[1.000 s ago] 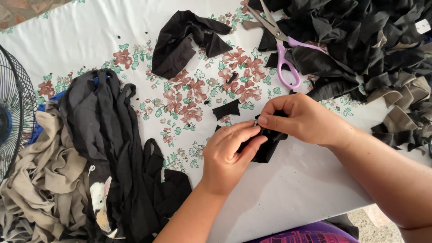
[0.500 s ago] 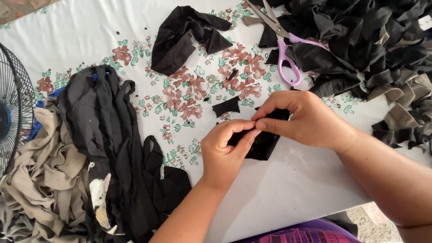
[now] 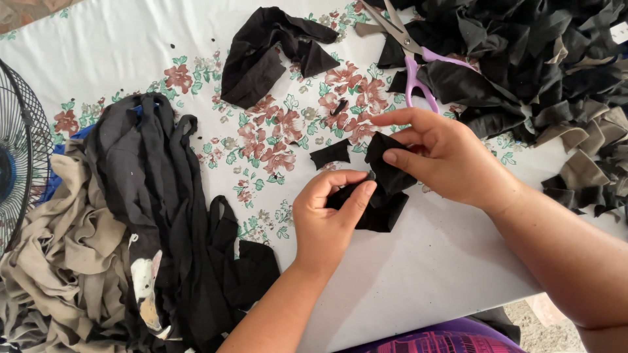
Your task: The person is cutting pieces of black fabric into long strips and organizing them on a table.
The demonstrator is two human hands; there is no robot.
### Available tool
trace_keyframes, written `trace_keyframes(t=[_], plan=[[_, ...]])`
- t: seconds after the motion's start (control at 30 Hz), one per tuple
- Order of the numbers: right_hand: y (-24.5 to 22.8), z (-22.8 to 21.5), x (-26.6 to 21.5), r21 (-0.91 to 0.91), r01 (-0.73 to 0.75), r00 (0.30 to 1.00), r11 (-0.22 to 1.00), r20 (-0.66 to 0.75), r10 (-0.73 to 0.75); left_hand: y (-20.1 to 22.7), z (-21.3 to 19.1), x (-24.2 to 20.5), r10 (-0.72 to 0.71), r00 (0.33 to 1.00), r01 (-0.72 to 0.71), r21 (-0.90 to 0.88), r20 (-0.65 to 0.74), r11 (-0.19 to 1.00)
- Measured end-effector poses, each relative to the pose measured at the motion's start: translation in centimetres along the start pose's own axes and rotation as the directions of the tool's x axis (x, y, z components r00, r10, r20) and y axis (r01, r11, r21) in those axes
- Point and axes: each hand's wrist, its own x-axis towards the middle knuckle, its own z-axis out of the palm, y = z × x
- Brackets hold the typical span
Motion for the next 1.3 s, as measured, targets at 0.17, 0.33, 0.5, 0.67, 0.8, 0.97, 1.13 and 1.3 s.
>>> trace_keyframes(t=[0.17,0.33,0.5,0.67,0.8,0.97,1.13,1.3], plan=[[1.9,-0.1,0.2,0.011,-0.025,1.000,1.000,0.002,0.025,0.1,0.2,-0.3,0.098,0.995,-0.099,0.027,0.031,0.995],[1.4,0.2,0.2,-0.128,0.053,0.999,0.990,-0.006,-0.054,1.2,0.5,0.1,0.268,0.960,-0.276,0.117,0.076,0.954],[1.4,0.0,0.1,-0.062,0.008,1.000,0.998,0.026,-0.007,-0.4,0.6,-0.2,0.009,0.998,-0.007,-0.038,0.055,0.999],[1.6,-0.7,0.0,0.147,0.070,0.995,0.987,0.057,-0.079,-0.3,0.4,0.0,0.020,0.999,-0.021,0.025,0.039,0.999],[0.7,-0.7,-0.1,0.088,0.065,0.996,0.994,0.056,-0.070,-0.5,0.4,0.1,0.064,0.997,-0.068,0.065,0.053,0.996],[-0.2,-0.2,-0.3,-0.049,0.021,1.000,0.999,0.003,-0.021,-0.6,0.4,0.1,0.045,0.998,-0.050,0.092,0.054,0.994],[0.4,0.3,-0.6,-0.073,0.017,0.999,0.997,0.047,-0.013,0.3,0.3,0.7,0.335,0.942,-0.336,0.106,0.030,0.936],[0.9,0.2,-0.8,-0.004,0.050,0.997,0.999,0.052,-0.050,-2.5,0.2,0.1,-0.010,0.995,0.033,-0.231,0.102,0.972]])
